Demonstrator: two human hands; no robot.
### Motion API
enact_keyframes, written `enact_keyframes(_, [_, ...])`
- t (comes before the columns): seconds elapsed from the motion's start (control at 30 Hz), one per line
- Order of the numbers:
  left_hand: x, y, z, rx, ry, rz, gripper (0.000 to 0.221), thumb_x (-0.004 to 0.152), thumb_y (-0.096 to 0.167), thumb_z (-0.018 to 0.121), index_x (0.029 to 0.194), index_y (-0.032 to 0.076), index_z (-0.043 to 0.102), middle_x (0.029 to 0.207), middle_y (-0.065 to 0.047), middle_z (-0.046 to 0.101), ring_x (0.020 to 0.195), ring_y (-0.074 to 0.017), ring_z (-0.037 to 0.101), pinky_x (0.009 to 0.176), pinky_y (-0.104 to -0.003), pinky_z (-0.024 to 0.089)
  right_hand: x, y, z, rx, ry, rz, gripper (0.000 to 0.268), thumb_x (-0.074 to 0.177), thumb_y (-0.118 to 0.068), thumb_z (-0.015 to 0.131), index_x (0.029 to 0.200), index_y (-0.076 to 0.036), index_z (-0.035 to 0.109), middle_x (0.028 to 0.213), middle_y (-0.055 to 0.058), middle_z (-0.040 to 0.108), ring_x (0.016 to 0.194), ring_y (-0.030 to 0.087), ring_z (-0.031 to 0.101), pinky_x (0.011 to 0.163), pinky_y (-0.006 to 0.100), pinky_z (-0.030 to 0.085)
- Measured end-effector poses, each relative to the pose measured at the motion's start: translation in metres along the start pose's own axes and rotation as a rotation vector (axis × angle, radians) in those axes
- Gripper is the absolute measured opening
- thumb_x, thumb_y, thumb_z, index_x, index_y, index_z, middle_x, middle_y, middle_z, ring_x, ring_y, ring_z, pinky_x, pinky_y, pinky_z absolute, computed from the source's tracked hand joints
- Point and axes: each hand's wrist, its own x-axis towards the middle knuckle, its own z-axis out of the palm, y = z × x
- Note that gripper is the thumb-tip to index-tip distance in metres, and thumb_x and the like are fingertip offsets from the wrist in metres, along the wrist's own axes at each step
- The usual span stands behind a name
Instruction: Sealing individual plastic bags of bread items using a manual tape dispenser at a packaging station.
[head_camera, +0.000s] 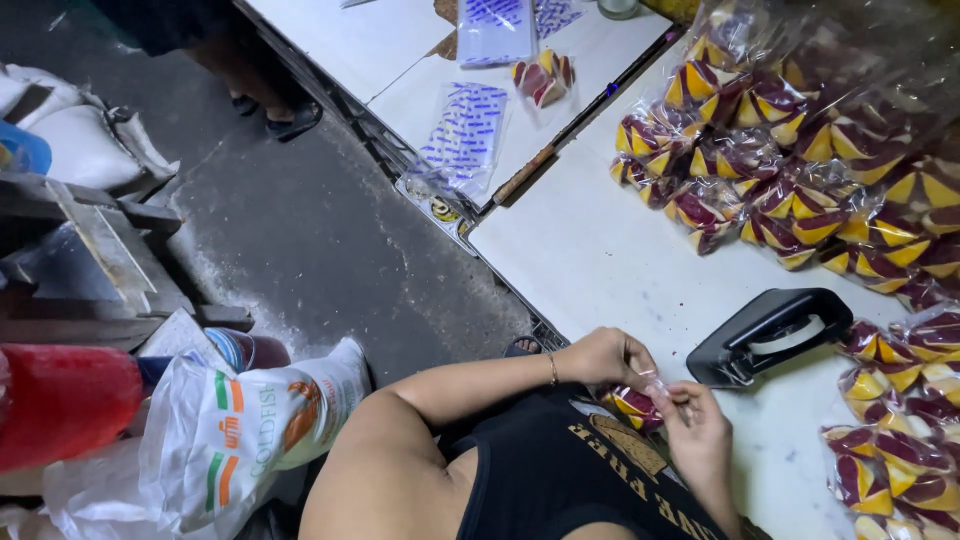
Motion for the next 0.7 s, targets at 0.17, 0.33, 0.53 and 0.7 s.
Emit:
enact_keyframes(0.17, [0.009, -0.022, -0.006, 0.642, 0.046, 0.191, 0.020, 0.078, 0.034, 0.079, 0.094, 0.023, 0.077, 0.069, 0.003, 0.072, 0.089, -0.0236, 0.068, 0.119, -0.068, 0.016, 0.012, 0.024, 0.015, -0.403, -0.039, -0.110, 0.032, 0.092, -0.043, 0.066, 0.111, -0.021, 0.079, 0.108, -0.001, 0.078, 0.095, 0.019, 0.073, 0.075, 0.035, 0.057])
enact_keyframes(0.33, [-0.006, 0.011, -0.025, 0.818, -0.161, 0.221, 0.016, 0.087, 0.032, 0.068, 0.102, 0.028, 0.074, 0.085, 0.002, 0.069, 0.115, -0.0328, 0.058, 0.109, -0.078, 0.014, 0.028, 0.066, 0.031, -0.393, -0.006, -0.080, 0.020, 0.091, -0.035, 0.070, 0.093, -0.018, 0.080, 0.094, -0.001, 0.074, 0.087, 0.020, 0.070, 0.077, 0.034, 0.051])
enact_keyframes(0.53, [0.018, -0.018, -0.003, 0.223, -0.222, -0.128, 0.031, 0.097, 0.036, 0.052, 0.108, 0.008, 0.060, 0.110, -0.023, 0.062, 0.115, -0.0510, 0.059, 0.101, -0.070, 0.043, 0.024, 0.083, 0.057, -0.139, 0.113, 0.061, 0.030, 0.106, -0.017, 0.054, 0.091, 0.002, 0.072, 0.105, 0.021, 0.070, 0.106, 0.043, 0.068, 0.095, 0.052, 0.053])
enact_keyframes(0.7, [0.041, -0.016, -0.006, 0.061, -0.067, 0.025, 0.030, 0.084, 0.010, 0.068, 0.113, 0.014, 0.062, 0.090, -0.010, 0.067, 0.097, -0.0366, 0.068, 0.088, -0.050, 0.053, 0.025, 0.023, 0.038, 0.074, 0.657, 0.224, 0.025, 0.080, -0.009, 0.083, 0.074, -0.003, 0.059, 0.096, 0.016, 0.072, 0.085, 0.028, 0.068, 0.077, 0.036, 0.050])
